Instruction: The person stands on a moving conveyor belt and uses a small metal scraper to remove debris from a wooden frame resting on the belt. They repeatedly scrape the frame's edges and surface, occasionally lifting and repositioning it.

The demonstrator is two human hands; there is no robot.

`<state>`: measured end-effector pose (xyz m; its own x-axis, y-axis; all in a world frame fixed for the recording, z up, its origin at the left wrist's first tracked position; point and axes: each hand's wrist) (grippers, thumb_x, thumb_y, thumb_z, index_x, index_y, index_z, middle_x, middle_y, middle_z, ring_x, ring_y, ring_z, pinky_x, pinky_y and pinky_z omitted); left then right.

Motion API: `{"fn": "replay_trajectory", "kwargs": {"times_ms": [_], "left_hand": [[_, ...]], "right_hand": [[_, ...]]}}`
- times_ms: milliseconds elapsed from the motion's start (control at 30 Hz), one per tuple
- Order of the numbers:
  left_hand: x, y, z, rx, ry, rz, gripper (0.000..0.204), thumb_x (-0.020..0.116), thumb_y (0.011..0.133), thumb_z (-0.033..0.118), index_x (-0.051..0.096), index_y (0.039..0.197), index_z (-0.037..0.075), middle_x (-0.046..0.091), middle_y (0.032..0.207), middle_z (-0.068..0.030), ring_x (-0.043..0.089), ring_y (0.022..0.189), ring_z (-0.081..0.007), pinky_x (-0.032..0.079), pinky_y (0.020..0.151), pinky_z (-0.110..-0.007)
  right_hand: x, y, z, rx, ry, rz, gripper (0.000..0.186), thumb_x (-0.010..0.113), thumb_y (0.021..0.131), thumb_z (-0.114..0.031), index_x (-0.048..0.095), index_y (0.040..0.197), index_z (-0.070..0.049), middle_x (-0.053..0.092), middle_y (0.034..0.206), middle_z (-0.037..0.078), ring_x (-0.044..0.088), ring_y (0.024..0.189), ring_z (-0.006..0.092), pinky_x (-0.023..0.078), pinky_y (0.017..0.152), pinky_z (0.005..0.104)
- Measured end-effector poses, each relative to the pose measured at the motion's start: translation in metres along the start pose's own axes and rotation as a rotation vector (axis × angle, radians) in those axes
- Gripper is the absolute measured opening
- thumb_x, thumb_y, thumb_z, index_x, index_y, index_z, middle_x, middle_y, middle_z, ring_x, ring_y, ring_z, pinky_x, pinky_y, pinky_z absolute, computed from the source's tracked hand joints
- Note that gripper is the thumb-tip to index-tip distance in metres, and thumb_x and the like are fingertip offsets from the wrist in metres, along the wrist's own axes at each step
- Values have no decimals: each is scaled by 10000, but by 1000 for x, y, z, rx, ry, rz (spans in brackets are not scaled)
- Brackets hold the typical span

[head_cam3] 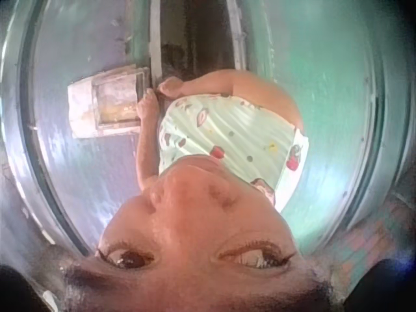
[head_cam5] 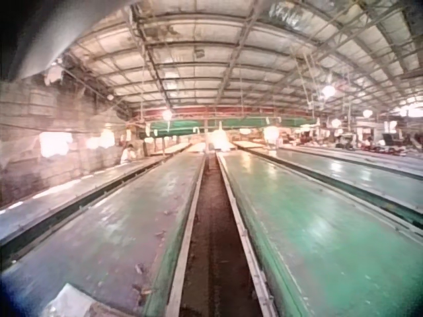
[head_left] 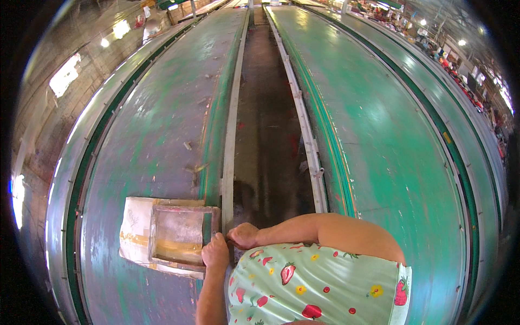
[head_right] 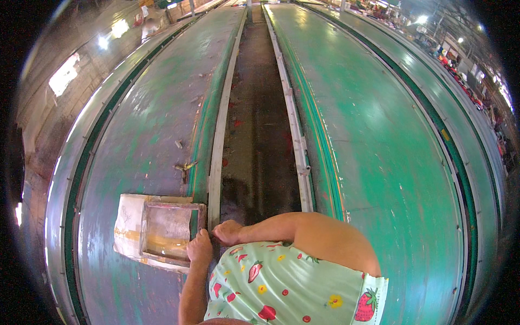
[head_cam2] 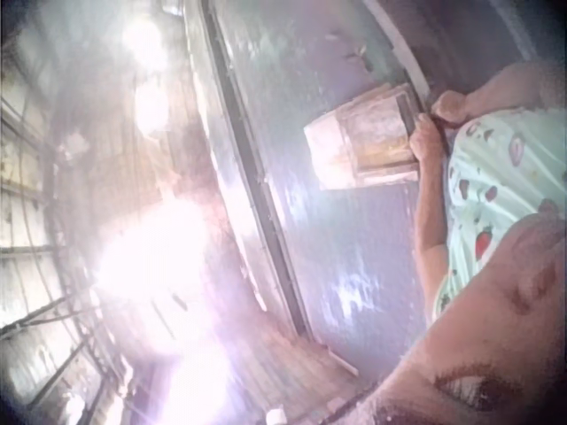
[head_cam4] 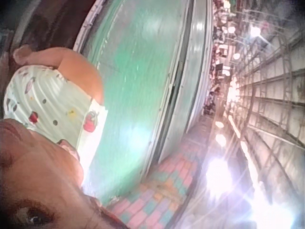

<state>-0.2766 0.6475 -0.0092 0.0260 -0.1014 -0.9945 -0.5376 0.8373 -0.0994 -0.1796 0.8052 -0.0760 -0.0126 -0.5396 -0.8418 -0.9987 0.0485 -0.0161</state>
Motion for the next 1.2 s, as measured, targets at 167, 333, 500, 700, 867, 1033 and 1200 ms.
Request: {"fn": "replay_trajectory", "kwargs": {"times_ms": [167,333,500,700,867,1033,1200], "left_hand": [[3,-3,-3,0,-1,22,91,612,1094,186,590,1095,97,792,985,-143,832,828,-358,668,710,-491],[6,-3,-4,25,-17,39,144,672,1062,216,590,1080,99,781,946,-130,823,796,-353,655,674,-497],[8,-4,-5,43,-13,98,148,685,1041,211,587,1058,102,764,897,-105,815,768,-334,650,659,-492],[10,-3,-5,46,18,111,93,650,1053,170,583,1046,106,758,877,-95,809,742,-318,644,642,-471],[9,-4,-4,24,33,135,82,641,1055,163,581,1043,109,757,877,-102,807,739,-321,643,644,-475],[8,-4,-3,27,27,102,74,619,1068,170,581,1043,111,758,874,-103,810,743,-324,645,646,-477],[11,-4,-4,22,24,110,80,611,1072,181,581,1038,116,753,854,-96,809,728,-320,646,641,-479]], "right_hand": [[4,7,-2,358,548,-156,396,686,1077,-404,792,1002,-30,810,972,237,797,890,457,630,776,553],[-1,4,0,410,729,-142,403,722,1056,-437,806,1018,-44,819,974,227,801,917,445,624,796,546],[-8,-9,-2,83,244,78,344,776,1000,-404,775,1029,-62,798,944,201,798,919,433,629,820,564],[-3,1,-2,15,17,-28,307,729,1033,-355,734,962,-56,802,959,208,790,925,448,605,800,592],[-1,8,0,289,577,-140,297,741,999,-329,785,1014,-36,795,970,282,783,982,496,599,857,630],[-14,1,-3,108,353,-32,296,731,1007,-325,792,1046,-38,802,969,271,789,931,486,615,826,622],[-18,-2,-5,6,49,-98,270,715,1013,-315,773,1074,-58,798,945,253,784,919,490,620,831,632]]}}
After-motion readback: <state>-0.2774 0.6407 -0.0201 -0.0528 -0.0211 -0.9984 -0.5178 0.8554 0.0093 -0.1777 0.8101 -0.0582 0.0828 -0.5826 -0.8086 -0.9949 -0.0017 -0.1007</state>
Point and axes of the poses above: each hand's wrist, its own y-axis towards the middle knuckle, its own x-axis out of the palm, z = x × y
